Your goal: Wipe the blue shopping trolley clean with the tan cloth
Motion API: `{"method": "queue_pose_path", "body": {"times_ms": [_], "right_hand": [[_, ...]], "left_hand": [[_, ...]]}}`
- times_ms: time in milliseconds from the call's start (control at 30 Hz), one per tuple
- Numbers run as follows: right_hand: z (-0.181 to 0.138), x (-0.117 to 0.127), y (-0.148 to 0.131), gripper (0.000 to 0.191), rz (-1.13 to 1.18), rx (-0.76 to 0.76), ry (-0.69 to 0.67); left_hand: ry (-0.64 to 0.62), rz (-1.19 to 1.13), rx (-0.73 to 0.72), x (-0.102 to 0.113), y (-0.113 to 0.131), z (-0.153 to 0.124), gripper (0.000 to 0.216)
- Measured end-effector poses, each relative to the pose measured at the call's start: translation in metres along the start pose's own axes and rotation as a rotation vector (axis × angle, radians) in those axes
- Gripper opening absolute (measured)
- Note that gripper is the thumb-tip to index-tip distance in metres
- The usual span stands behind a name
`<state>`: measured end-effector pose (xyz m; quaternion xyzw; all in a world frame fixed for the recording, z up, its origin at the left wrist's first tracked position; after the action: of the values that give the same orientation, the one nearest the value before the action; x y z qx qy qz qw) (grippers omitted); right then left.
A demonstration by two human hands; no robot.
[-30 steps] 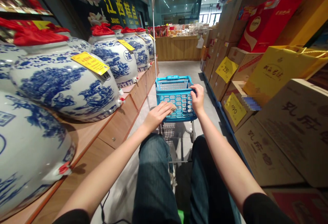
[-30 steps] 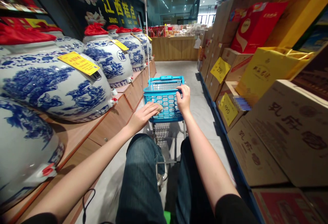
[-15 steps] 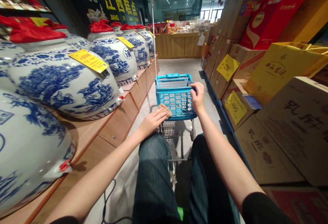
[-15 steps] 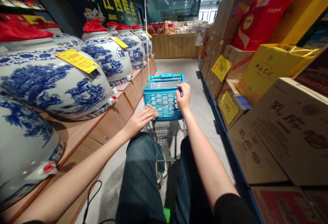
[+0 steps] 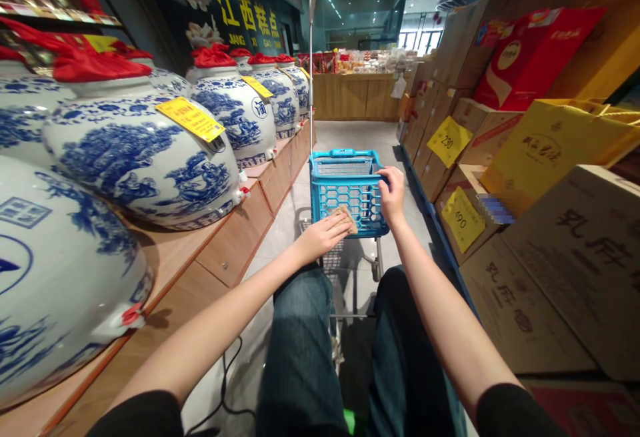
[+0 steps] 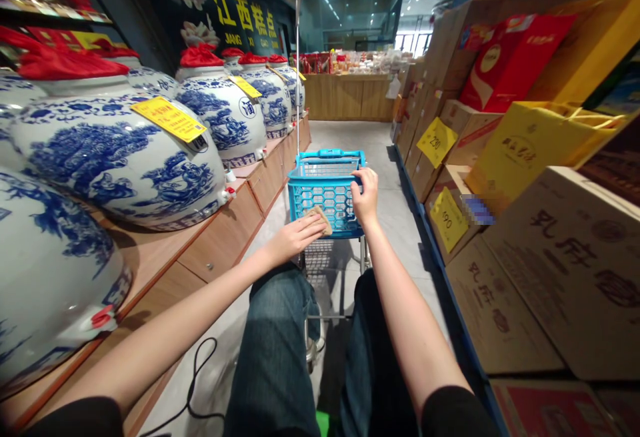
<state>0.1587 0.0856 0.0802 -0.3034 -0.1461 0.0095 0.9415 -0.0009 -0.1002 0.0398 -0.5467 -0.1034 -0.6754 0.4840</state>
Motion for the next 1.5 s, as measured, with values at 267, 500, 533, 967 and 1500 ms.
{"method": "queue_pose_path", "body": {"times_ms": [267, 500, 533, 967, 1500], "right_hand": [[-0.002, -0.002, -0.001, 0.021, -0.029, 0.001, 0.017], [-0.004, -0.003, -0.005, 0.02, 0.014, -0.012, 0.026], [-0.005, -0.003, -0.005, 0.02, 0.017, -0.016, 0.024], [-0.007, -0.001, -0.002, 0.039, -0.08, 0.056, -0.142], [-0.002, 0.004, 0.001, 0.035, -0.171, 0.069, -0.314]], "left_hand": [[-0.153, -0.055, 0.121, 0.024, -0.017, -0.072, 0.031], [-0.041, 0.032, 0.025, 0.036, -0.015, -0.051, 0.03], [-0.024, 0.043, 0.007, 0.035, -0.015, -0.04, 0.028], [0.063, -0.138, 0.113, 0.031, -0.057, 0.074, 0.05], [-0.059, -0.246, 0.156, 0.044, -0.066, 0.098, 0.061]]}}
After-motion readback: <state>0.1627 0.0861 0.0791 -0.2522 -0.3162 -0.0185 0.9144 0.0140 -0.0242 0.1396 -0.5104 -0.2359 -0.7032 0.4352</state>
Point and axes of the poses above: each hand's wrist, its own z-axis towards the middle knuckle, its own x-axis out of the back of the hand, y = z × x, the point moved 3 cm from there along z, towards the middle knuckle, and after that the axes turned 9 degrees about -y, right-handed, at the moved point
